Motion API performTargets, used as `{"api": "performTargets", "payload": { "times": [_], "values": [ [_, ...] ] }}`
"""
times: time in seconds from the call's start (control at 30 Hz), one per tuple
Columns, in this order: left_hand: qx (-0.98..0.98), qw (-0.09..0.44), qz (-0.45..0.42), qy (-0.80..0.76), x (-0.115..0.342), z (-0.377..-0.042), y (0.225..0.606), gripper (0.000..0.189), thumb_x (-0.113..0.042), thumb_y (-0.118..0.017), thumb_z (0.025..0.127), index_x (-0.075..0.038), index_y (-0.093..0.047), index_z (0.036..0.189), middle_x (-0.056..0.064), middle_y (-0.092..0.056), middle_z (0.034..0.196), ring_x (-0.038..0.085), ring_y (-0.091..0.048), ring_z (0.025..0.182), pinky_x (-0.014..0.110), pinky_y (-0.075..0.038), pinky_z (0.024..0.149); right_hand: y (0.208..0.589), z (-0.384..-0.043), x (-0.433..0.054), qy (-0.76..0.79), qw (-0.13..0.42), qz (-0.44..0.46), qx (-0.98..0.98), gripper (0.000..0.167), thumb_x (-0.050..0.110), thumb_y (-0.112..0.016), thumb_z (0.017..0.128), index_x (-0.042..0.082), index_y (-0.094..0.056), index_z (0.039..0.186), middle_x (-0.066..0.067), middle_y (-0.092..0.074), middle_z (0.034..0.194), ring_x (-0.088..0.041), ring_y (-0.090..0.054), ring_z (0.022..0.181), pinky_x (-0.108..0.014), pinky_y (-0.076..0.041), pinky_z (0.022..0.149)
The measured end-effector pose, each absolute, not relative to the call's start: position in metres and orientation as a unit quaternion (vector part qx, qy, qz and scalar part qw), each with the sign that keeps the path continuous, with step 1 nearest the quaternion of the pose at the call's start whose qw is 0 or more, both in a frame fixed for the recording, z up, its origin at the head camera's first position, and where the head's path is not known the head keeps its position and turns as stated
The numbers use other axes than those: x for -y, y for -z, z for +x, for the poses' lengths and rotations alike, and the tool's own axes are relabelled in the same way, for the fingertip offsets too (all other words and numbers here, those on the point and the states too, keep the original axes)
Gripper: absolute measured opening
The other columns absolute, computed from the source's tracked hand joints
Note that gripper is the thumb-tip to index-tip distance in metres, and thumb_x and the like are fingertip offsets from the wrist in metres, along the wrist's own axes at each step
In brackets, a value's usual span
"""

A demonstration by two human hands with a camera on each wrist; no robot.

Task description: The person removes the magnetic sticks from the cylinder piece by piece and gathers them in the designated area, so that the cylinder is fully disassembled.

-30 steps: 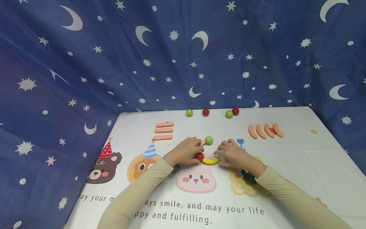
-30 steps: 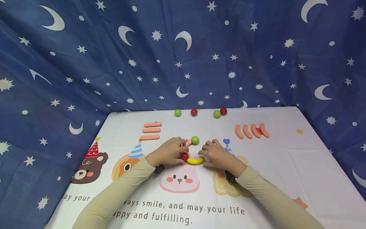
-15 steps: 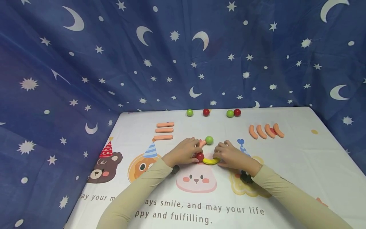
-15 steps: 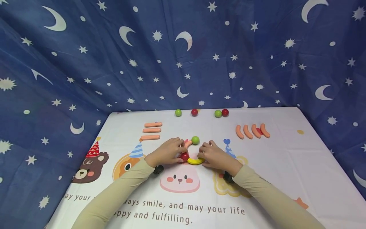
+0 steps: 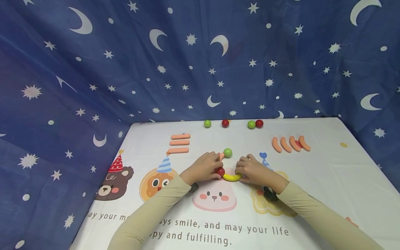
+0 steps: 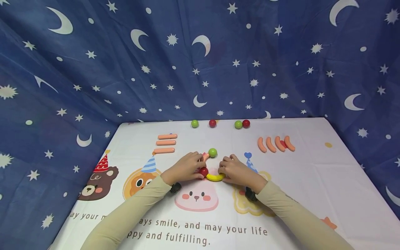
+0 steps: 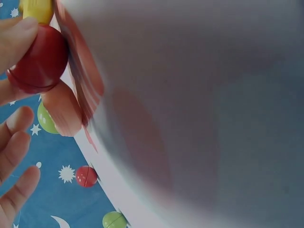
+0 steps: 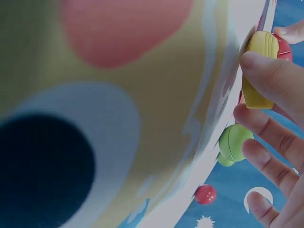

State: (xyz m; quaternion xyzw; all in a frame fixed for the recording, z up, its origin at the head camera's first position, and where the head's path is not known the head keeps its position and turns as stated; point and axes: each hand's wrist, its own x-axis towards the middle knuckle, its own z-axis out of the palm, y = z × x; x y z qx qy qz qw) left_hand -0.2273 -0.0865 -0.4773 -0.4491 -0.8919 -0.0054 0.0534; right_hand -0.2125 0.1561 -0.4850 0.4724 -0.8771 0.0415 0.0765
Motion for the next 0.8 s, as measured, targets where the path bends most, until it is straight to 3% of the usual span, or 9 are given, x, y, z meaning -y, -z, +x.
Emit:
{"api": "performTargets", "payload": {
  "times": [0.5,0.8],
  "values": [
    [0.892,0.058,-0.449,0.007,0.0877,-0.2251,0.4774,0.031,-0.048,-0.068,0.08,-0.022,-0.065,0.097,-0.004,-0.054,0.094,0.011,-0.044,0.081,0.024,-0.039,0.074,0.4854,-0.2119,-0.1551,-0.046,0.095,0.492,0.864,0.025,0.024,-0.08,0.072,0.019,-0.071,0.094,0.006,-0.069,0.092,-0.014,-0.055,0.092,-0.035,-0.042,0.083],
    [0.894,0.054,-0.444,0.012,0.0887,-0.226,0.4789,0.031,-0.048,-0.068,0.08,-0.021,-0.063,0.095,-0.004,-0.053,0.093,0.011,-0.043,0.081,0.024,-0.038,0.073,0.4812,-0.2117,-0.1581,-0.087,0.131,0.503,0.85,0.024,0.023,-0.082,0.068,0.018,-0.072,0.089,0.006,-0.068,0.087,-0.014,-0.055,0.089,-0.036,-0.043,0.082]
  ]
}}
